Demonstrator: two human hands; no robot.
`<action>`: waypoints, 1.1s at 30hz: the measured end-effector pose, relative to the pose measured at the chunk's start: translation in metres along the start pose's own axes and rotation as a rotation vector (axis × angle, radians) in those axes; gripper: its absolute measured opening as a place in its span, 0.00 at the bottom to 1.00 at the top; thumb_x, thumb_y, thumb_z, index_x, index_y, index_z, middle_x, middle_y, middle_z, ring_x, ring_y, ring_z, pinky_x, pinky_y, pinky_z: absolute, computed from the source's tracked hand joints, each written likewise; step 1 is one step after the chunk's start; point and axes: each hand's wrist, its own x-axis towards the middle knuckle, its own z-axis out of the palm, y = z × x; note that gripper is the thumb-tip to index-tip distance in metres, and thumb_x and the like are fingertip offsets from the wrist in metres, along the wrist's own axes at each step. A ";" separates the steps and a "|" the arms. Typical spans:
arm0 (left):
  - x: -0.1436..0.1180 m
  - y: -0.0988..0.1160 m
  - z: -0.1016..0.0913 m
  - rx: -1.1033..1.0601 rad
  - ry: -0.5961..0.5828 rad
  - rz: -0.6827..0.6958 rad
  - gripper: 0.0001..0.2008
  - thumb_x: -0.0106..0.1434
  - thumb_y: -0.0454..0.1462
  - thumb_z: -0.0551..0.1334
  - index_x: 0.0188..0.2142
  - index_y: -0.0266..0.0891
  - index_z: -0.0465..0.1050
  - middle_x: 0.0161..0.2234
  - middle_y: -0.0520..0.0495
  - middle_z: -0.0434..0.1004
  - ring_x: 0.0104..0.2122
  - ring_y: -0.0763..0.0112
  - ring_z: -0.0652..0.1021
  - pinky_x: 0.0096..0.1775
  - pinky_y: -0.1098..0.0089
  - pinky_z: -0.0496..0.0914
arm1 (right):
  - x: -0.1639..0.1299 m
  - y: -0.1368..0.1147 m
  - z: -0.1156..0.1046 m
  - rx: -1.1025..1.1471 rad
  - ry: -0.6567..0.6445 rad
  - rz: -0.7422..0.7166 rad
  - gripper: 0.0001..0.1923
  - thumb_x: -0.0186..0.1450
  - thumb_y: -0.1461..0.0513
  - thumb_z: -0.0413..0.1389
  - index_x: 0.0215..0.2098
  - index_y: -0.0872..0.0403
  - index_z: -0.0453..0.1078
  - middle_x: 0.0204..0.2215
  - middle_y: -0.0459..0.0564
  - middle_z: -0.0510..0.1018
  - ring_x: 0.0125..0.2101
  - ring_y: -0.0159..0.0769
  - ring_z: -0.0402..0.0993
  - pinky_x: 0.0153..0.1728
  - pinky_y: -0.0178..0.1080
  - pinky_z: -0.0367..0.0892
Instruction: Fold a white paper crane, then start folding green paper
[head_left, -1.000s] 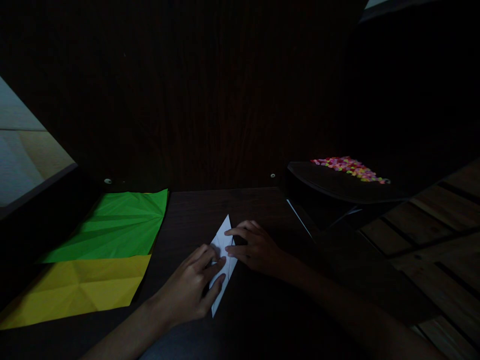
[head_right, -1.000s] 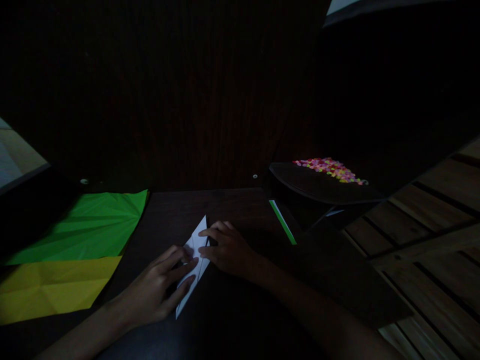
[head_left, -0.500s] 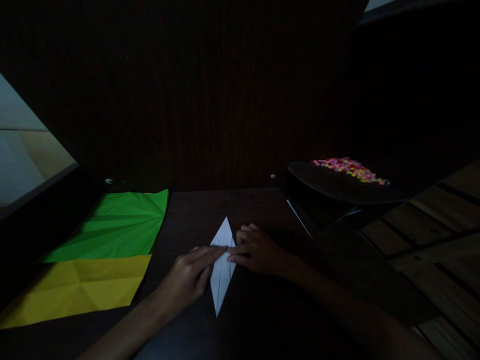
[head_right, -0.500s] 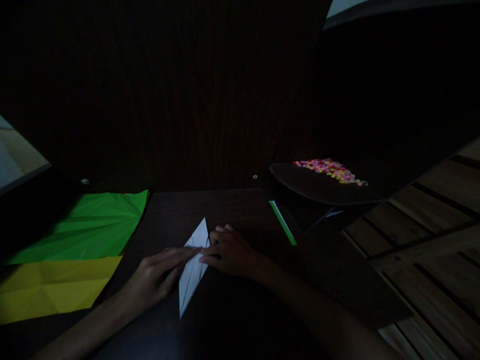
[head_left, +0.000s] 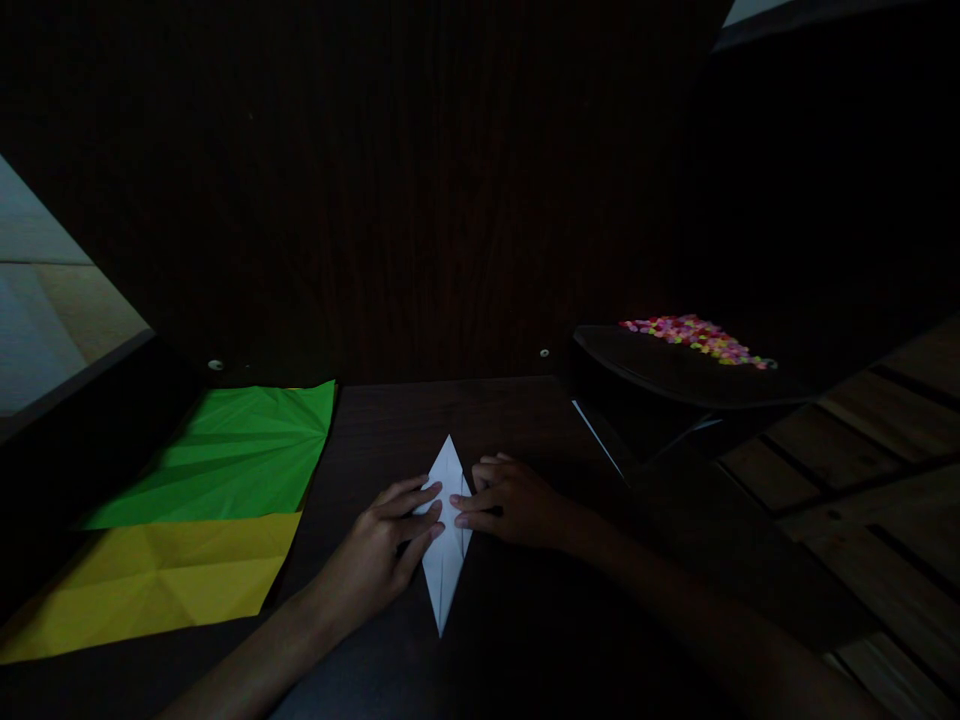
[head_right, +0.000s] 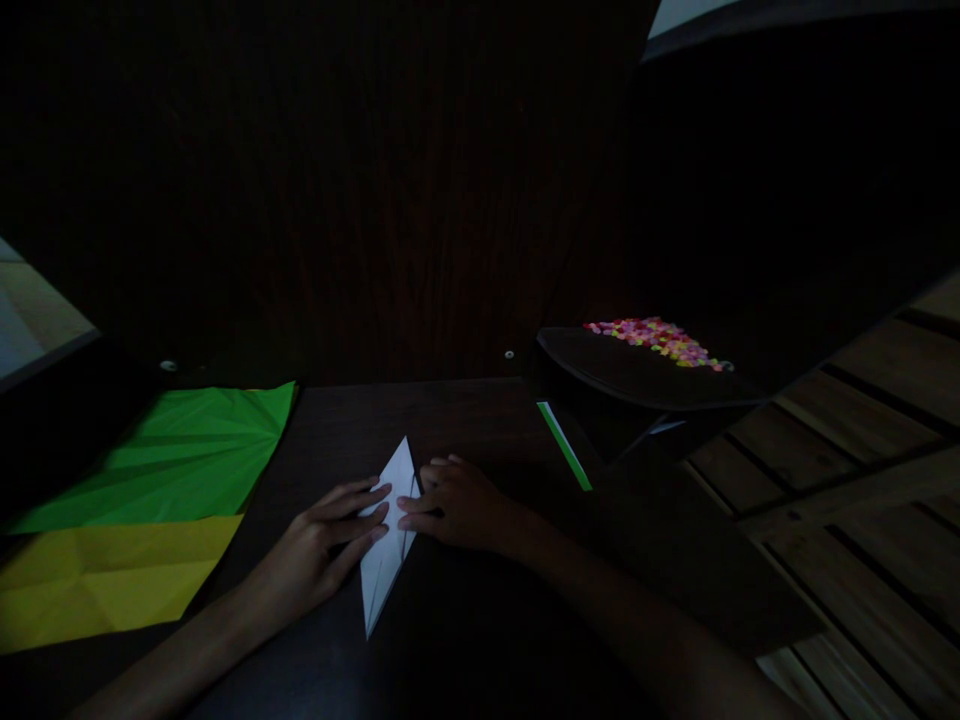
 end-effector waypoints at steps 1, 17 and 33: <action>0.000 0.000 0.001 0.003 -0.021 0.008 0.13 0.67 0.34 0.57 0.47 0.40 0.78 0.52 0.42 0.77 0.55 0.57 0.72 0.50 0.56 0.74 | 0.000 0.000 0.000 -0.003 -0.014 0.000 0.14 0.67 0.53 0.56 0.47 0.47 0.76 0.30 0.46 0.72 0.33 0.34 0.66 0.36 0.38 0.54; 0.002 -0.004 0.000 -0.035 -0.149 0.035 0.17 0.67 0.34 0.57 0.55 0.41 0.71 0.58 0.42 0.69 0.58 0.58 0.69 0.58 0.50 0.65 | -0.001 -0.017 -0.007 -0.112 -0.091 0.123 0.16 0.68 0.52 0.54 0.50 0.46 0.74 0.33 0.49 0.77 0.35 0.37 0.71 0.42 0.42 0.58; 0.000 -0.004 0.000 0.021 -0.132 0.060 0.16 0.67 0.35 0.57 0.54 0.41 0.72 0.56 0.42 0.71 0.57 0.58 0.71 0.57 0.53 0.67 | -0.001 -0.027 -0.009 -0.186 -0.152 0.237 0.19 0.70 0.48 0.48 0.49 0.46 0.74 0.30 0.50 0.82 0.31 0.39 0.76 0.31 0.37 0.59</action>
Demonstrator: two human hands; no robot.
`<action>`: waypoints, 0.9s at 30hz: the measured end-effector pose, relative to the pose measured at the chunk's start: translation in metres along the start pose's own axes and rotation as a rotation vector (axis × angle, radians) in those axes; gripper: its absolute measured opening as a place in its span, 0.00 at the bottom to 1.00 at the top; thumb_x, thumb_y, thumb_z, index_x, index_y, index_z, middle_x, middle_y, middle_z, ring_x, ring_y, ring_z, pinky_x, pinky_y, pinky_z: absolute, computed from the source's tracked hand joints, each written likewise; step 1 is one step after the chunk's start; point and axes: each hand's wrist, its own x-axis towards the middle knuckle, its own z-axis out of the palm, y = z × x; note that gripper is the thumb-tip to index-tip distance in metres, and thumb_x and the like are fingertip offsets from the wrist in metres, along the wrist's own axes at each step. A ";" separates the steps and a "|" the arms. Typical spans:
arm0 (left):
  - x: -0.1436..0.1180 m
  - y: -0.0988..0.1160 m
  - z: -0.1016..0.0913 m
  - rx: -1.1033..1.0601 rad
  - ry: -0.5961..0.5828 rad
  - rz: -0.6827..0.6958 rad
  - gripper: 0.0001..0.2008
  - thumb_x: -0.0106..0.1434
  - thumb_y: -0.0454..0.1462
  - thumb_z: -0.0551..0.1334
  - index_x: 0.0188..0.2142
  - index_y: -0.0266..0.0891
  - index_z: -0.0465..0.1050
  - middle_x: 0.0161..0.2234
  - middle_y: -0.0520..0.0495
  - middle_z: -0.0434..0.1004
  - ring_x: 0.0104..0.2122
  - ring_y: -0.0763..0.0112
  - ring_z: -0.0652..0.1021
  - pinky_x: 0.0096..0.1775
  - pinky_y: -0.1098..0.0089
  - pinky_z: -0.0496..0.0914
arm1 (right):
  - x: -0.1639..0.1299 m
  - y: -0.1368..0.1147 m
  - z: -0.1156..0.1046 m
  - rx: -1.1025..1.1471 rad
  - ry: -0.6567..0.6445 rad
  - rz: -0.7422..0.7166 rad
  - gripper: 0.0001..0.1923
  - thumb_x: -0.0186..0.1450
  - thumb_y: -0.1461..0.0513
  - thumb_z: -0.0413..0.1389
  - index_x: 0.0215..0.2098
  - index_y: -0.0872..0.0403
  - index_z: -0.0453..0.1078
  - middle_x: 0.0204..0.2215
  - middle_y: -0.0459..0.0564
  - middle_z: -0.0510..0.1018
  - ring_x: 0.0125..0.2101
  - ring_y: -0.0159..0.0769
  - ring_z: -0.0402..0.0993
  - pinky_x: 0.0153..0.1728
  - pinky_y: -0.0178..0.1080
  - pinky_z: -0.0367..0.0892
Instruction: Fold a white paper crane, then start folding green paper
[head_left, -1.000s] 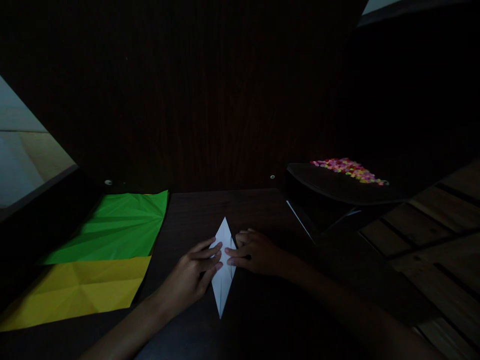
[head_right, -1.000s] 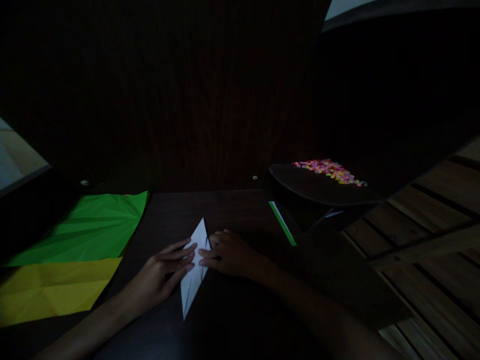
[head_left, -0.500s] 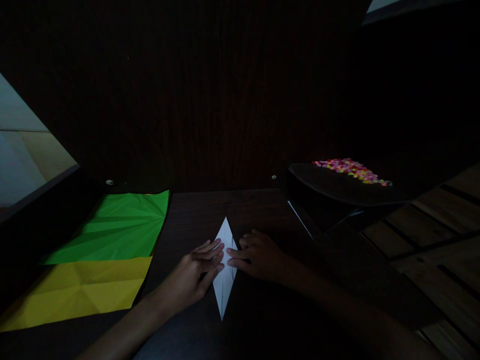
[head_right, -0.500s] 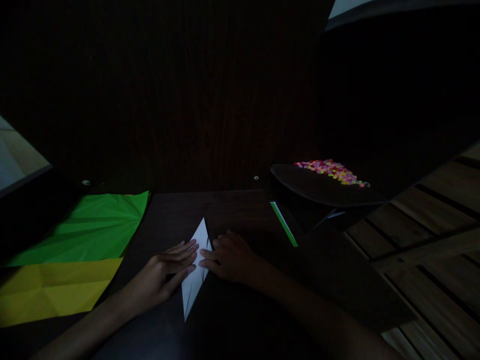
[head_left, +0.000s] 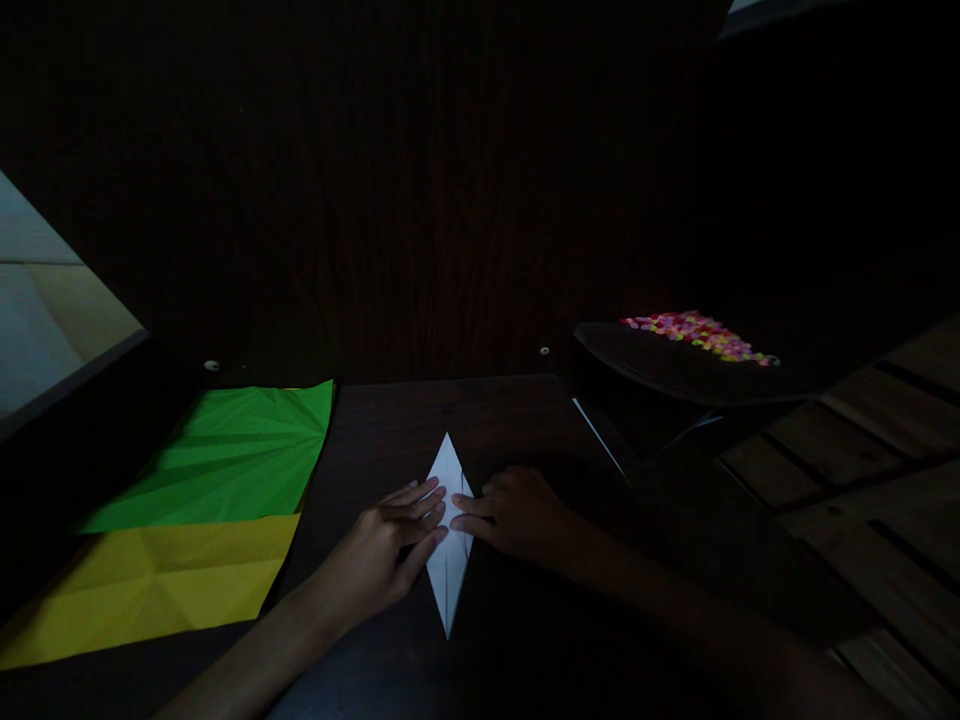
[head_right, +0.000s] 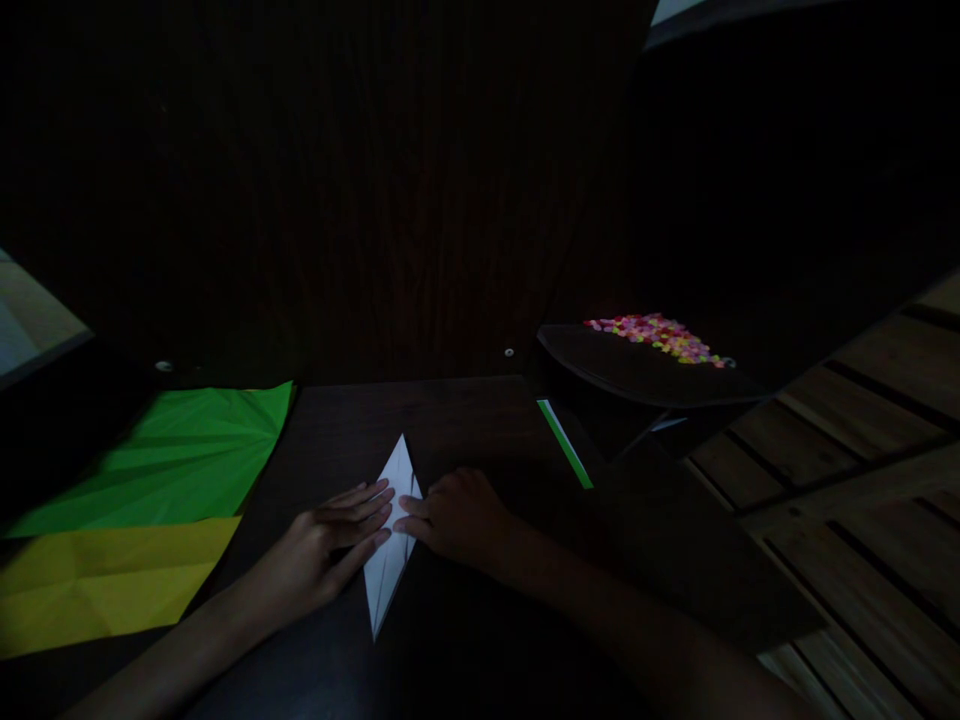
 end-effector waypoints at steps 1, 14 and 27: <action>0.000 0.000 0.000 0.005 0.005 -0.002 0.16 0.67 0.35 0.58 0.54 0.41 0.72 0.56 0.42 0.71 0.57 0.58 0.71 0.57 0.53 0.68 | 0.000 0.000 -0.001 0.000 -0.005 -0.002 0.19 0.70 0.48 0.48 0.49 0.46 0.74 0.30 0.50 0.82 0.30 0.38 0.76 0.31 0.37 0.59; 0.003 0.004 -0.004 0.030 0.019 0.030 0.15 0.67 0.35 0.57 0.52 0.41 0.74 0.53 0.44 0.75 0.56 0.59 0.71 0.56 0.56 0.69 | 0.000 0.001 0.000 -0.007 -0.022 -0.054 0.20 0.71 0.49 0.48 0.50 0.50 0.73 0.30 0.49 0.82 0.28 0.35 0.76 0.27 0.34 0.56; 0.002 0.001 -0.002 -0.001 -0.016 0.042 0.16 0.68 0.34 0.56 0.54 0.39 0.72 0.55 0.42 0.72 0.57 0.58 0.71 0.58 0.52 0.66 | 0.003 0.001 0.000 -0.019 -0.029 -0.101 0.18 0.72 0.52 0.47 0.50 0.51 0.72 0.27 0.49 0.80 0.25 0.33 0.73 0.24 0.33 0.53</action>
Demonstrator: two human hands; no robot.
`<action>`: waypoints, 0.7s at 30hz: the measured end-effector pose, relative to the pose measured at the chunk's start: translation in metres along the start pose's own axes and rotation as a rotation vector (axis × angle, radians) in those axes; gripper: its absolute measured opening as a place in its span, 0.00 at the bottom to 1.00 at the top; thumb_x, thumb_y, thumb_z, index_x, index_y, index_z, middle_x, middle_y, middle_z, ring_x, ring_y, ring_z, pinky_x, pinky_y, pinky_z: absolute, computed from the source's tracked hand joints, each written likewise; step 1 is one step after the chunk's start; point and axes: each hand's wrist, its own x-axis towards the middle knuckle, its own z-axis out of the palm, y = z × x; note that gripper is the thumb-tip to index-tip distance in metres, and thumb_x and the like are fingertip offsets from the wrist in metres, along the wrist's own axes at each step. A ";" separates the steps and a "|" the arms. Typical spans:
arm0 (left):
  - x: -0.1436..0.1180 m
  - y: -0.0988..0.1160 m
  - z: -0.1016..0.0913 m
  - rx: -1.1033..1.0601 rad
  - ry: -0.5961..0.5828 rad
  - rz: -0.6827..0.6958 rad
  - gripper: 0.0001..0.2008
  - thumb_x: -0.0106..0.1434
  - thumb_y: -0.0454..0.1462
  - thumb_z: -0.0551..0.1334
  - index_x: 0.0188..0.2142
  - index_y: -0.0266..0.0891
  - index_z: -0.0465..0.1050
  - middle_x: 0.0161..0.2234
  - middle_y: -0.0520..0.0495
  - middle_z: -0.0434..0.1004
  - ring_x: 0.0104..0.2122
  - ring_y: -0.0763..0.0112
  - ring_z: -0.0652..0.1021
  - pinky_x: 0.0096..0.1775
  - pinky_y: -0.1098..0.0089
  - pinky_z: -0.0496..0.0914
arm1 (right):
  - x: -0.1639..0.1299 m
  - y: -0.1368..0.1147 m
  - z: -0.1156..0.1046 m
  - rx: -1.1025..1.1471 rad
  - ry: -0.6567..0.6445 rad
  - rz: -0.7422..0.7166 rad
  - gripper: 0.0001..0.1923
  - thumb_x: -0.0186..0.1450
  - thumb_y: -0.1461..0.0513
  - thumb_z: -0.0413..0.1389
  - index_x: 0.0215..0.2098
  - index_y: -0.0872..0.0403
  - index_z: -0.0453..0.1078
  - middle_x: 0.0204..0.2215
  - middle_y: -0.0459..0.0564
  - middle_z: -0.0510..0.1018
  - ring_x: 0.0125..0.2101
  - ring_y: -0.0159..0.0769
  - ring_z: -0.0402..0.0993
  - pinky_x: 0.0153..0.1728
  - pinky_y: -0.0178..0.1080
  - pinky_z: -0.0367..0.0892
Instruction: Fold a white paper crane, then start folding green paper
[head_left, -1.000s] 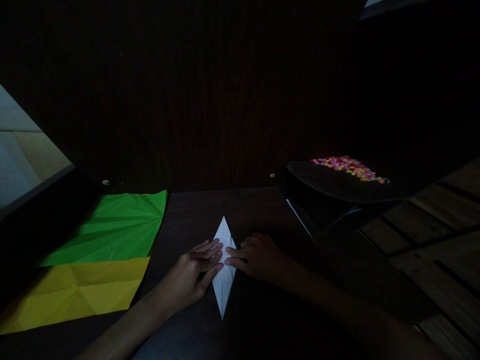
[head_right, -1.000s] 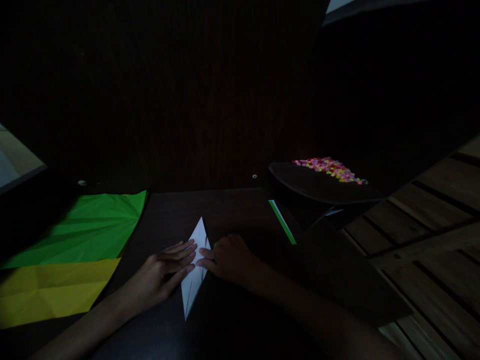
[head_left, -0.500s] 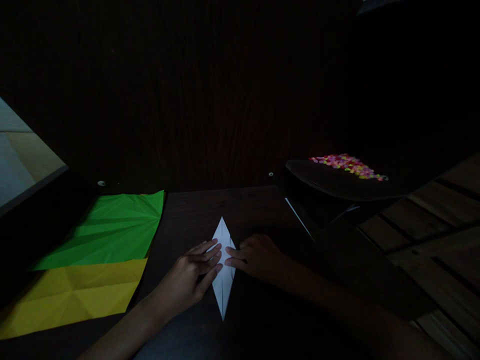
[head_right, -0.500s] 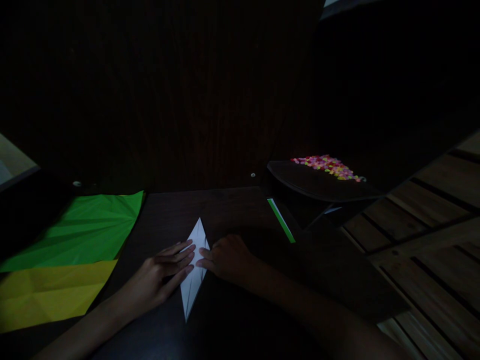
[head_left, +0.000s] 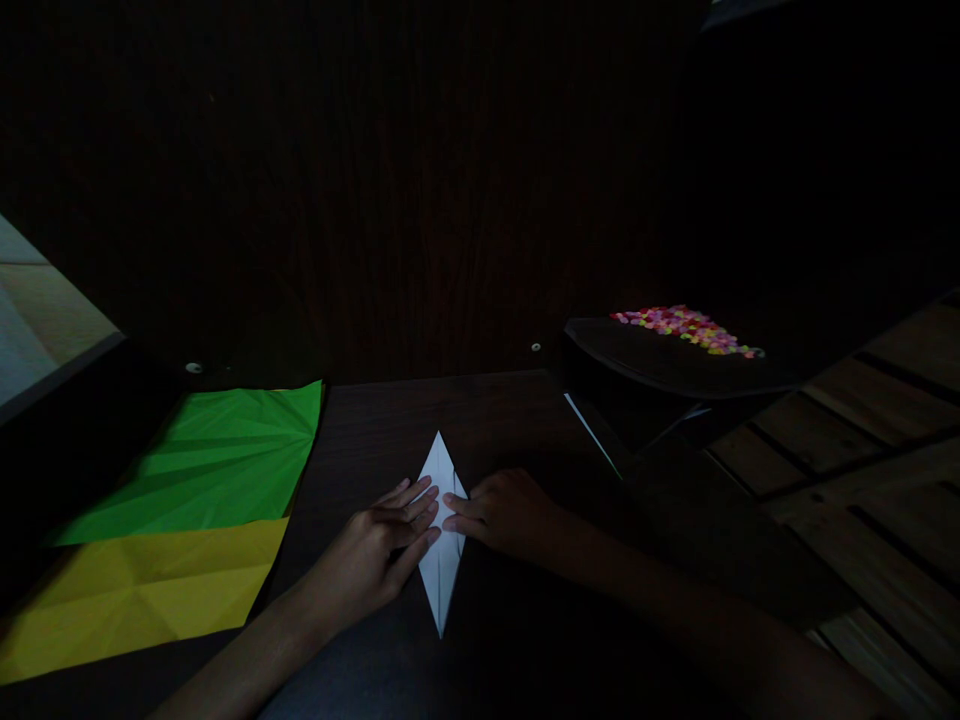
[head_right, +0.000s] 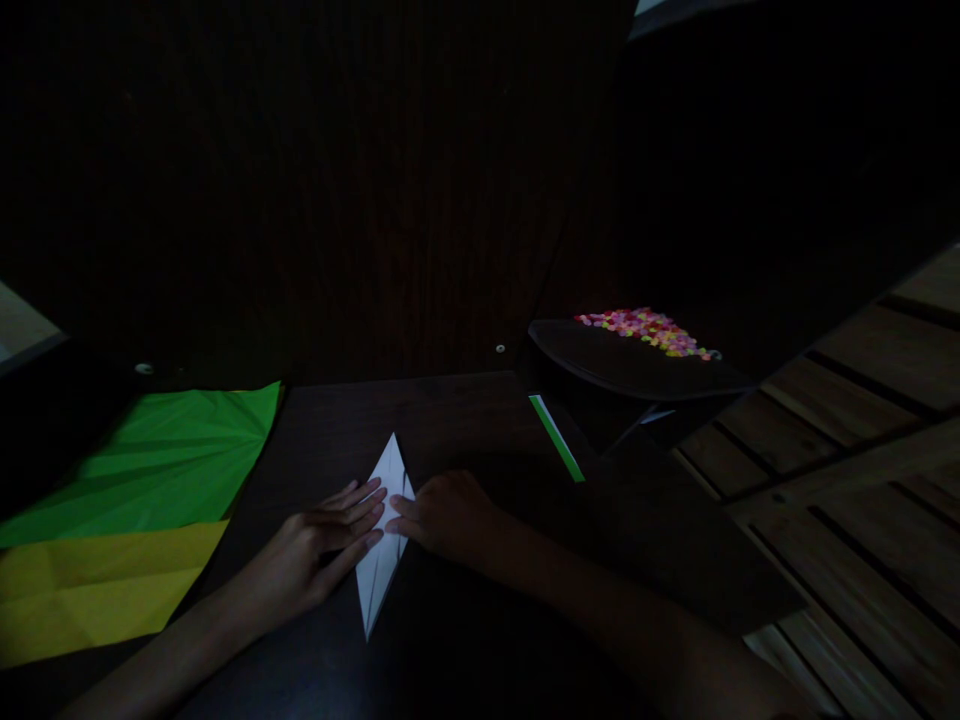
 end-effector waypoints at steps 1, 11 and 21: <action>0.000 0.000 0.000 0.000 0.004 0.001 0.16 0.68 0.34 0.57 0.54 0.40 0.72 0.55 0.42 0.72 0.57 0.58 0.71 0.58 0.52 0.66 | 0.000 0.000 0.000 -0.014 -0.003 -0.001 0.19 0.72 0.51 0.47 0.51 0.51 0.71 0.27 0.49 0.80 0.25 0.33 0.74 0.24 0.34 0.53; -0.001 0.000 0.002 -0.003 0.021 0.000 0.16 0.67 0.35 0.57 0.54 0.40 0.72 0.55 0.41 0.72 0.57 0.57 0.70 0.57 0.51 0.67 | 0.001 0.003 -0.003 0.002 -0.004 -0.003 0.18 0.71 0.51 0.48 0.51 0.50 0.72 0.26 0.48 0.81 0.24 0.33 0.74 0.22 0.34 0.49; -0.002 -0.001 0.001 0.026 0.018 0.037 0.20 0.68 0.33 0.56 0.59 0.43 0.66 0.57 0.44 0.71 0.57 0.59 0.70 0.58 0.53 0.66 | 0.000 0.006 0.003 0.022 0.031 -0.003 0.19 0.71 0.51 0.46 0.45 0.50 0.75 0.24 0.48 0.80 0.22 0.32 0.72 0.22 0.34 0.48</action>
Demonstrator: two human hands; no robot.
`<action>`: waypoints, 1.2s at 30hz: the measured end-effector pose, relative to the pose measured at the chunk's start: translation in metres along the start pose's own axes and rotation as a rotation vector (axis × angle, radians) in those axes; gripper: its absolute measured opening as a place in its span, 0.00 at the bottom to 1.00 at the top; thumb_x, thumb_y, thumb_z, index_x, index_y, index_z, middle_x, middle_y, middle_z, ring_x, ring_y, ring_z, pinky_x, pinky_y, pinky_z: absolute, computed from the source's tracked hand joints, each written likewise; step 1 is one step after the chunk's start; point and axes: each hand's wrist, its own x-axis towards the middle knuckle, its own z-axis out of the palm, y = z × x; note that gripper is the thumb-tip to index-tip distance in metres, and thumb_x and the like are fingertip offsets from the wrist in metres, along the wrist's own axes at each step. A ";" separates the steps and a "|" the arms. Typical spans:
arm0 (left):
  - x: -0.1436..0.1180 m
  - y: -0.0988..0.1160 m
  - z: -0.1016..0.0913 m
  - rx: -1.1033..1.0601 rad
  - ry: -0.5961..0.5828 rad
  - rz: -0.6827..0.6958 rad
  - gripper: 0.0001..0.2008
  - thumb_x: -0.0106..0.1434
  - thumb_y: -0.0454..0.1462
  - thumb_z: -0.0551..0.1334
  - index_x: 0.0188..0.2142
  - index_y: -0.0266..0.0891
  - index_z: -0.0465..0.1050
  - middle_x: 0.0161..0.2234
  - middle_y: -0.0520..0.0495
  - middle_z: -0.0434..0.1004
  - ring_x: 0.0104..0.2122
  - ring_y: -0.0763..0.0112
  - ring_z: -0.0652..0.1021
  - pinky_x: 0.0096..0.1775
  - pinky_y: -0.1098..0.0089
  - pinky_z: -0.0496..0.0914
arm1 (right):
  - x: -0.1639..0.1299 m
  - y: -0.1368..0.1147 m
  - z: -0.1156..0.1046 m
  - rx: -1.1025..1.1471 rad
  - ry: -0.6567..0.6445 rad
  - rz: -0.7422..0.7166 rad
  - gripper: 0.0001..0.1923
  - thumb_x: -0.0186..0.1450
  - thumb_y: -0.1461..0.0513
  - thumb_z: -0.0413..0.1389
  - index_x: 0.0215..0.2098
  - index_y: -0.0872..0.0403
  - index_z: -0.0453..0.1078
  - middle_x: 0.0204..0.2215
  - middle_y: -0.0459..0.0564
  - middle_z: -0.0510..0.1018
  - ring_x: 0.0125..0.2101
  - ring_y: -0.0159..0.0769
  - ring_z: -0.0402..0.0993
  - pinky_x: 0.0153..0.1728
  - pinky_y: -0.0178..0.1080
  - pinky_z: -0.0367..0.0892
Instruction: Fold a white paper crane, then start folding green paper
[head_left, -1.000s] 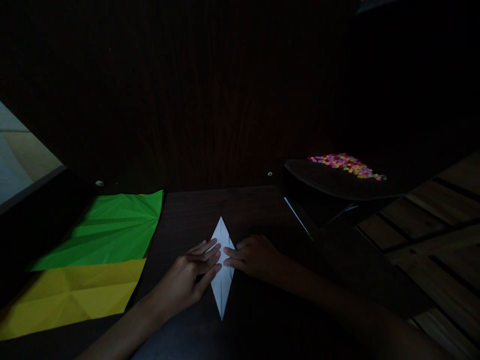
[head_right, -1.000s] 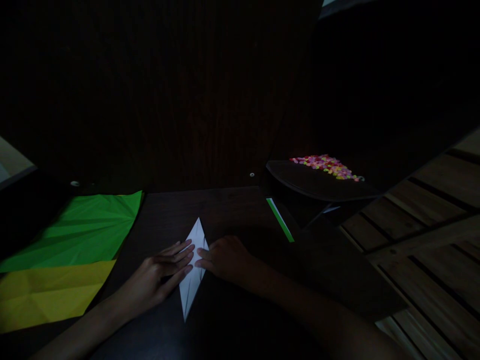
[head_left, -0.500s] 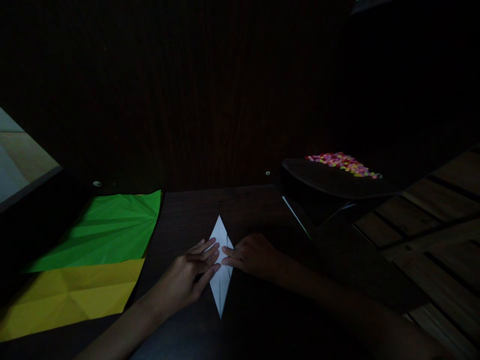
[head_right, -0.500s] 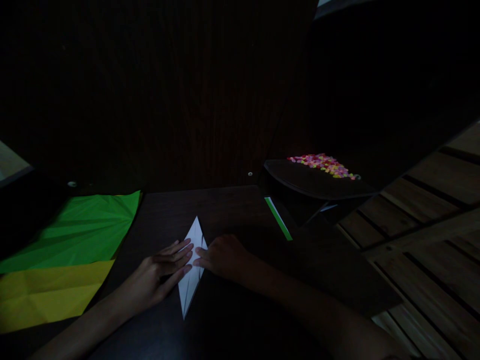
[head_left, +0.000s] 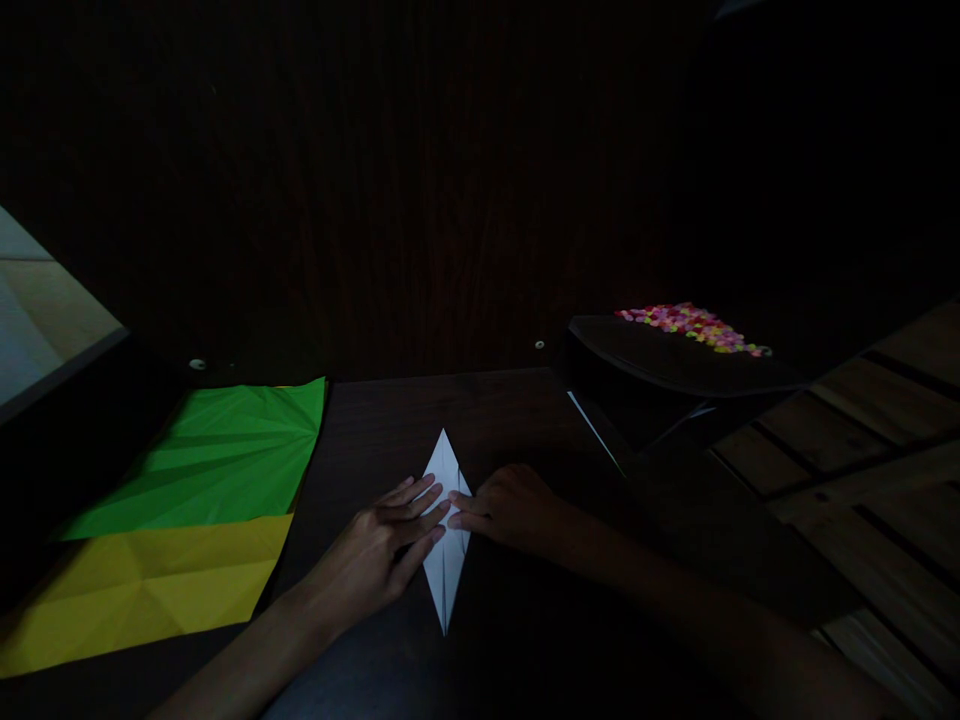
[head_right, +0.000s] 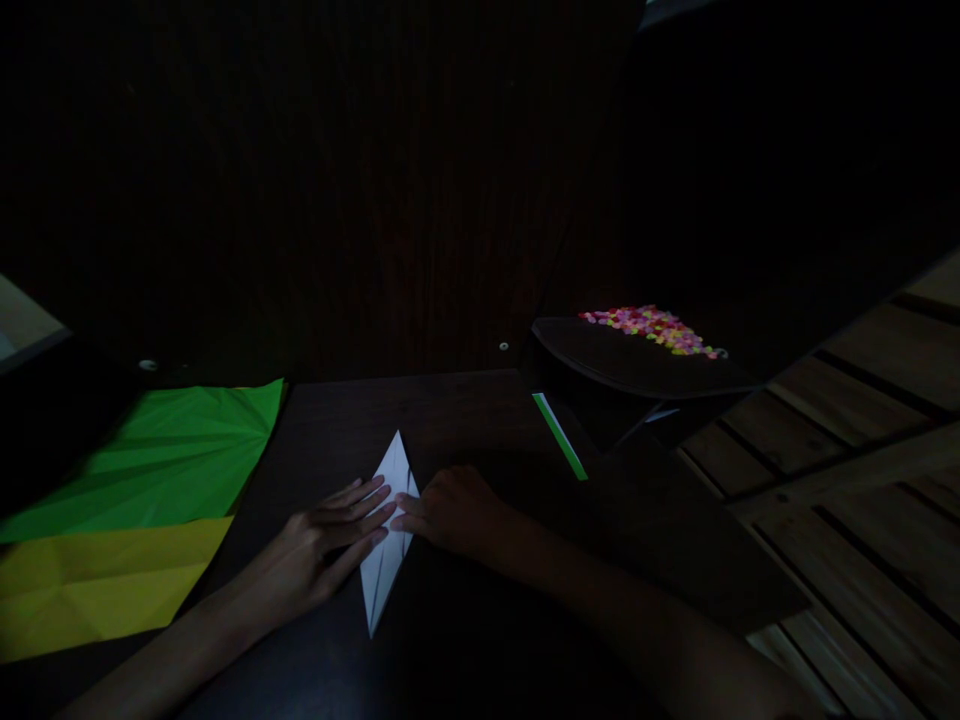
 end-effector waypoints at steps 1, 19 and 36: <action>0.000 0.000 -0.001 0.008 -0.005 0.010 0.20 0.68 0.33 0.56 0.60 0.43 0.65 0.57 0.44 0.71 0.57 0.60 0.70 0.58 0.53 0.66 | 0.000 0.000 0.000 -0.004 -0.002 0.005 0.19 0.71 0.51 0.47 0.46 0.50 0.75 0.24 0.47 0.80 0.21 0.31 0.72 0.22 0.34 0.48; 0.000 0.004 -0.003 0.109 -0.061 0.001 0.19 0.69 0.35 0.55 0.58 0.43 0.67 0.59 0.43 0.69 0.58 0.58 0.69 0.58 0.53 0.66 | -0.002 -0.006 -0.006 -0.026 -0.091 0.111 0.19 0.70 0.49 0.49 0.51 0.46 0.73 0.27 0.49 0.81 0.31 0.39 0.76 0.29 0.35 0.59; 0.002 0.020 0.000 0.203 -0.094 0.007 0.18 0.69 0.32 0.52 0.57 0.35 0.67 0.54 0.39 0.74 0.51 0.55 0.74 0.50 0.54 0.72 | -0.007 -0.022 -0.008 -0.037 -0.137 0.241 0.22 0.70 0.51 0.49 0.60 0.46 0.63 0.36 0.55 0.80 0.37 0.46 0.77 0.35 0.43 0.67</action>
